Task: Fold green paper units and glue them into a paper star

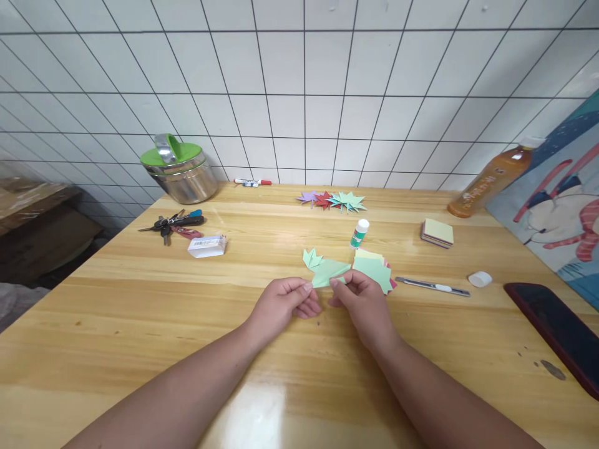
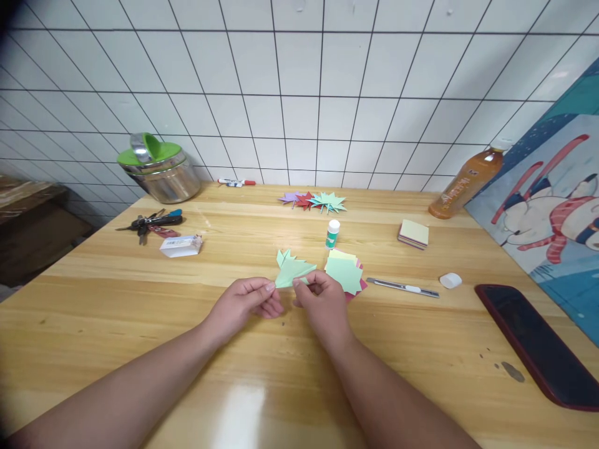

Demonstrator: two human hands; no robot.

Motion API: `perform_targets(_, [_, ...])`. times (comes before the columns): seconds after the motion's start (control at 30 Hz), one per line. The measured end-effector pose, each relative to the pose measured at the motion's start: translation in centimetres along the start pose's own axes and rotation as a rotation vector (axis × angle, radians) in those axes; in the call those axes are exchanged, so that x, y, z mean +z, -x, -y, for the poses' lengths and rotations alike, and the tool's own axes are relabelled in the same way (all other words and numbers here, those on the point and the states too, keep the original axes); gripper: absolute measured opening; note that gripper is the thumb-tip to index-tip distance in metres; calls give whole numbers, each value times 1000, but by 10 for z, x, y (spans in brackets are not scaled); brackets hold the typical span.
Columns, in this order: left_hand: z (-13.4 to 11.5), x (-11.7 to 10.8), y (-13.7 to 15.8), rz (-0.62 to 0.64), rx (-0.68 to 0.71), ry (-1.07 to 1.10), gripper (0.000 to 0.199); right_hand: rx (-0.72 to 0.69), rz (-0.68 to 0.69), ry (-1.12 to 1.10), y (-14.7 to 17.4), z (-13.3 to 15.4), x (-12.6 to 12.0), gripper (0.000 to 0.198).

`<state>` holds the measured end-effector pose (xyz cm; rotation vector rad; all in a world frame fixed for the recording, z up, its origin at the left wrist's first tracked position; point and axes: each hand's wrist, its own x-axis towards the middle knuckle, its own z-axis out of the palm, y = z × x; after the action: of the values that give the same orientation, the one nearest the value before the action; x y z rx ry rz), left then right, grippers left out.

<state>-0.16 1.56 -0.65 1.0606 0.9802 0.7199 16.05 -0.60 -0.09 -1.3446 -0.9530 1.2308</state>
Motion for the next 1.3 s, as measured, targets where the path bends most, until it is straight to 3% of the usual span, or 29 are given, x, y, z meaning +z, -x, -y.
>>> perform_targets(0.23, [-4, -3, 0, 4, 27, 46, 37, 1, -4, -26, -2, 0, -3, 26])
perform_targets(0.63, [-1, 5, 2, 2, 90, -143, 30, -176, 26, 259, 5, -5, 5, 17])
perform_targets(1.07, [-1, 7, 5, -68, 204, -350, 24, -167, -33, 167, 3, -7, 4, 20])
perform_targets(1.3, [-1, 9, 6, -86, 231, -363, 24, -142, 3, 4, 6, -2, 6, 39])
